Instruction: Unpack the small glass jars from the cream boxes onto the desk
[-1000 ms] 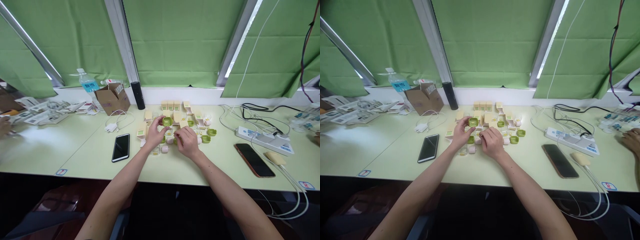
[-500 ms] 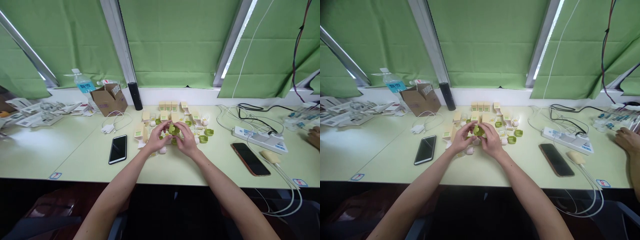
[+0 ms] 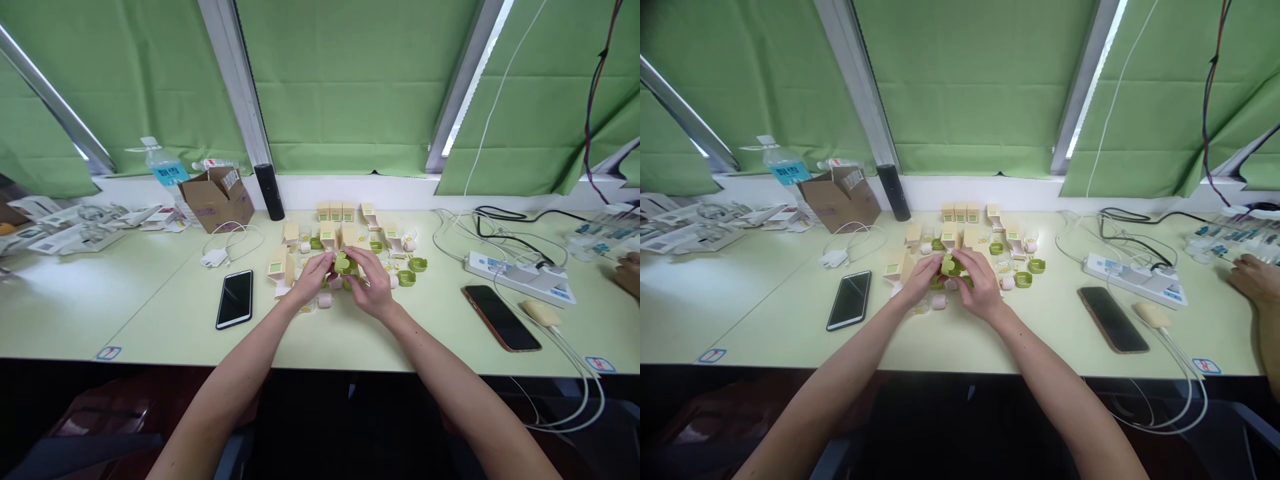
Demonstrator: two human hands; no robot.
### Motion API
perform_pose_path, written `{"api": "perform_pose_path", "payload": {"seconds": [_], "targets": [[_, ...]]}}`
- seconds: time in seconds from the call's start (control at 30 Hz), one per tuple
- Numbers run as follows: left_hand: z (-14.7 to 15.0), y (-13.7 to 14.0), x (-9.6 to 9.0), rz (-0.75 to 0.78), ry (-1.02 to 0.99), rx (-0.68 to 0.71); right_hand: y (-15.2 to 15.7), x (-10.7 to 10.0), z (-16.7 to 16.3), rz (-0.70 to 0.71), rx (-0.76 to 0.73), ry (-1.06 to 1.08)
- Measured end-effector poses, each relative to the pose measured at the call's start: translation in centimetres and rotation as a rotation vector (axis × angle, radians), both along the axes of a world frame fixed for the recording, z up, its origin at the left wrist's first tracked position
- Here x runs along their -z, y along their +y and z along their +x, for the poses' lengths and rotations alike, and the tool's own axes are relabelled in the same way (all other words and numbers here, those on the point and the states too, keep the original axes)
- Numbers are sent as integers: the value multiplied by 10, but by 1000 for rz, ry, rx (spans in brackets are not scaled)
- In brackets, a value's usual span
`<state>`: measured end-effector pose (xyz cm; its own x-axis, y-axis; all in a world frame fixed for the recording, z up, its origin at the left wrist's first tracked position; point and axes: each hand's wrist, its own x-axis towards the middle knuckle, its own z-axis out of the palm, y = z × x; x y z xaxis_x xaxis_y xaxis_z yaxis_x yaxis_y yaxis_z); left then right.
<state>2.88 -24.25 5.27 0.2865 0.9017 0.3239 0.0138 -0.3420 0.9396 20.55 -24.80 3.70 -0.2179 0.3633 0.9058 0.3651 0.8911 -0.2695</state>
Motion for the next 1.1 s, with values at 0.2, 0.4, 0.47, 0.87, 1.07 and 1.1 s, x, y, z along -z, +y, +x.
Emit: {"api": "perform_pose_path", "payload": {"seconds": [0.2, 0.4, 0.47, 0.87, 1.07, 1.1], "targets": [[8, -1, 3, -62, -92, 18, -2, -1, -2, -13, 12, 3], [17, -4, 1, -105, -240, 63, 1, 2, -3, 1, 29, 35], [18, -4, 1, -123, -256, 85, 1, 2, -2, 16, 16, 49], [16, -3, 1, -168, -169, 119, 5, 1, 1, -73, 9, 21], [17, -2, 2, -231, -251, 57, 6, 1, 1, -79, -14, -3], [18, -2, 2, -241, -260, 50, 6, 1, 0, -74, -17, 4]]}}
